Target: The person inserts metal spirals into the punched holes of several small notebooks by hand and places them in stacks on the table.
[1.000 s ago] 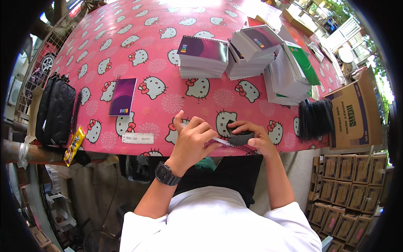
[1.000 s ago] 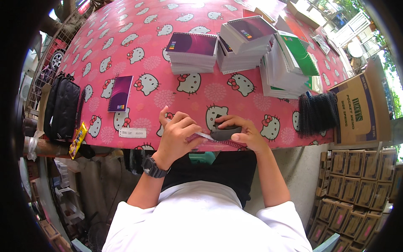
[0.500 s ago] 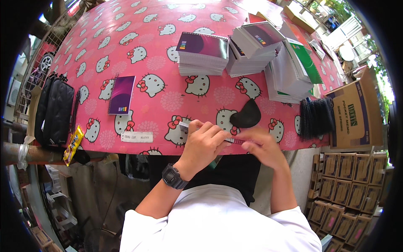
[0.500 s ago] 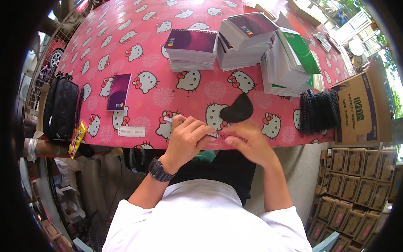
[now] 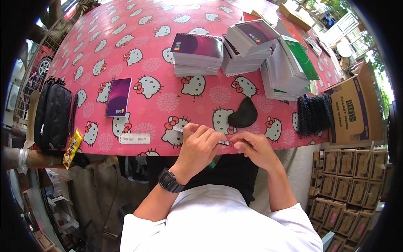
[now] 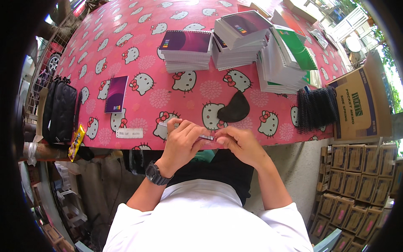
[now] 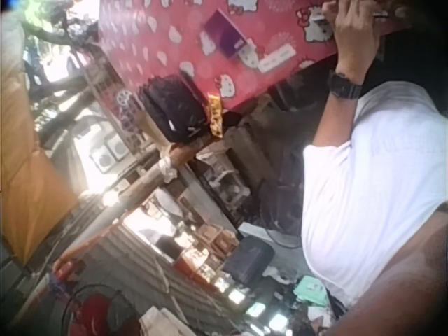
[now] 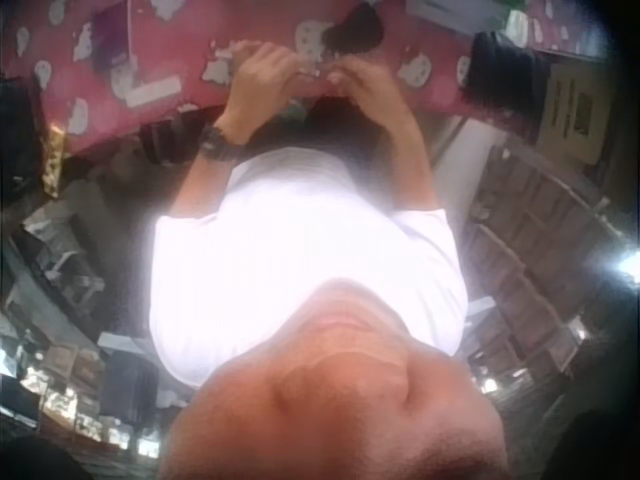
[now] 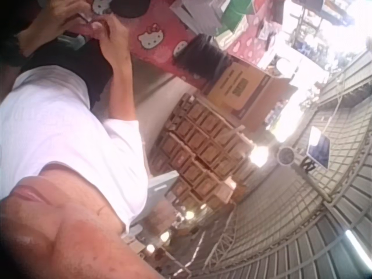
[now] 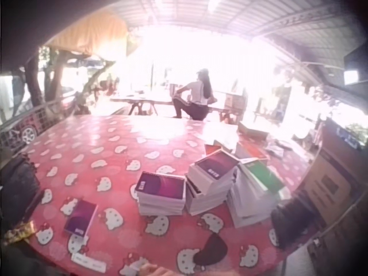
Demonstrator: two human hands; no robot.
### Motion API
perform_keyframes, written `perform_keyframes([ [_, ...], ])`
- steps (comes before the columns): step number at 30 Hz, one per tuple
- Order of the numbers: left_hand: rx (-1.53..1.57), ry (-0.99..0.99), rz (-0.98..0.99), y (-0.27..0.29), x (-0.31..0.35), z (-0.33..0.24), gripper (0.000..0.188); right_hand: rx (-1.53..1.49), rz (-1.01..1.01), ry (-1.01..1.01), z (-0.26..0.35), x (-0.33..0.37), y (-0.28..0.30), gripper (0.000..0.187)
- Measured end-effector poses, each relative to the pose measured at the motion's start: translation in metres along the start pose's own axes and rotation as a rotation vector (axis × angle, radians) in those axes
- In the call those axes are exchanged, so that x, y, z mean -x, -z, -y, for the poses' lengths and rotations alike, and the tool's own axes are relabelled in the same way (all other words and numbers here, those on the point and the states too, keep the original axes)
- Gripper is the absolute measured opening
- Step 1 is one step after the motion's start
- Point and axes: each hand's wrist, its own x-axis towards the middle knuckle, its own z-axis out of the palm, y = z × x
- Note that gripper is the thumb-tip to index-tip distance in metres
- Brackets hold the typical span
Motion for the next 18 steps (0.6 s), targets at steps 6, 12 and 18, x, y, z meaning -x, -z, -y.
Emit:
perform_keyframes([
  [6, 0.029, 0.057, -0.069, -0.003, -0.001, -0.002, 0.021, 0.204, -0.308, 0.332, -0.014, -0.001, -0.015, 0.022],
  [12, 0.011, 0.065, -0.127, -0.006, 0.000, 0.000, 0.022, 0.258, -0.305, 0.346, -0.018, 0.002, -0.025, 0.014],
  [18, -0.001, 0.051, -0.059, 0.000, 0.002, -0.001, 0.019, 0.276, -0.195, 0.267, -0.004, 0.002, -0.017, 0.015],
])
